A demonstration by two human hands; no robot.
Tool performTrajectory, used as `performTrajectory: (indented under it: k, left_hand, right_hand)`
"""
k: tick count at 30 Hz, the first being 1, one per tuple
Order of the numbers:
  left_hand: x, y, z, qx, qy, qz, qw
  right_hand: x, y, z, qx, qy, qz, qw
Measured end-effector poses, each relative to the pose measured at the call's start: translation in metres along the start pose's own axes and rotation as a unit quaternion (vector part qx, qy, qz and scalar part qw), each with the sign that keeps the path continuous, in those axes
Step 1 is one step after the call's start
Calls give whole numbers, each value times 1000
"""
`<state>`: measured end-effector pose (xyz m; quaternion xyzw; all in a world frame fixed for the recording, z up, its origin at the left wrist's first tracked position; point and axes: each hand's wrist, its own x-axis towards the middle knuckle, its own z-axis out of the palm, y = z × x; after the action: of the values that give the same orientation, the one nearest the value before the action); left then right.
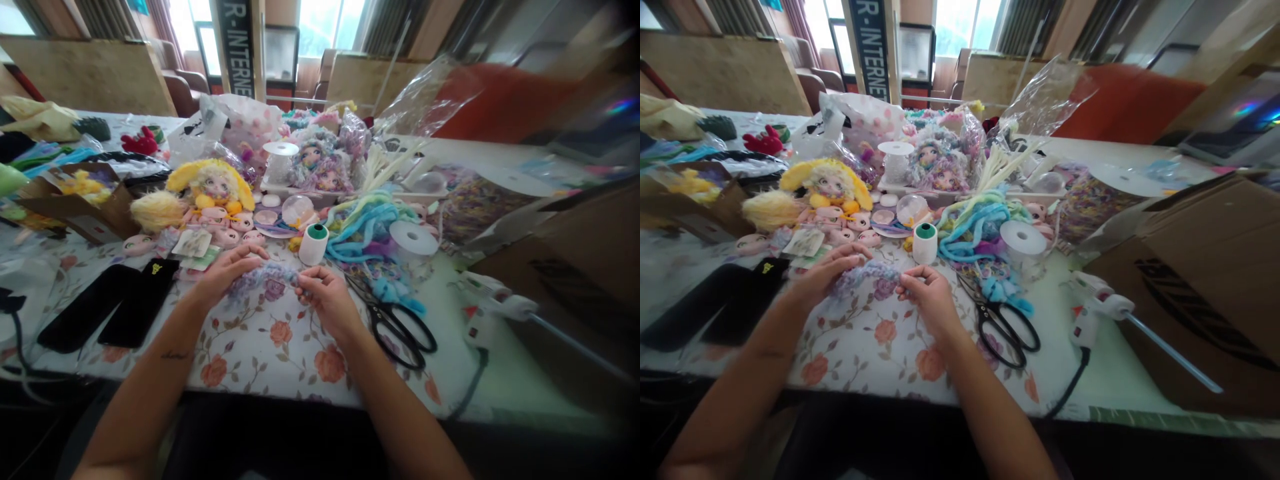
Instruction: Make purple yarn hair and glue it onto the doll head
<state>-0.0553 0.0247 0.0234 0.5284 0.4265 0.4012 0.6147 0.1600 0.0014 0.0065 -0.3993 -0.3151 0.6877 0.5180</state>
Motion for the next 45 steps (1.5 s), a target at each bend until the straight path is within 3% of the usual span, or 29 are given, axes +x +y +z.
performTrajectory:
  k: [3, 5, 7, 9, 11, 13, 18, 23, 29, 37, 45]
  left_hand:
    - [1, 1, -15, 228, -54, -21, 972]
    - [5, -4, -16, 361, -23, 10, 932]
    - [8, -11, -10, 423, 44, 86, 901]
    - [10, -17, 2, 398, 53, 177, 898]
    - [9, -21, 16, 347, 0, 233, 908]
    - [7, -23, 28, 323, -25, 243, 914]
    - [2, -23, 37, 317, -3, 210, 925]
    - [2, -24, 38, 300, -5, 259, 918]
    - [2, -29, 43, 305, 7, 336, 891]
    - [-1, -33, 46, 354, 45, 432, 829]
    - [-4, -27, 47, 357, 59, 446, 819]
  right_hand:
    - [-1, 5, -1, -187, -19, -36, 982]
    - [-1, 8, -1, -289, -18, -54, 956]
    - [0, 10, 0, -347, -17, -73, 935]
    - [0, 10, -1, -357, -20, -82, 930]
    - [0, 9, -2, -345, -27, -86, 934]
    - [1, 6, -3, -329, -31, -94, 939]
    - [0, 2, -4, -265, -29, -75, 961]
    - [1, -2, -3, -186, -17, -11, 982]
    - [2, 4, -3, -171, -10, 2, 985]
    - [-2, 7, 1, -170, -4, -20, 985]
    - [-2, 5, 2, -76, -55, 21, 995]
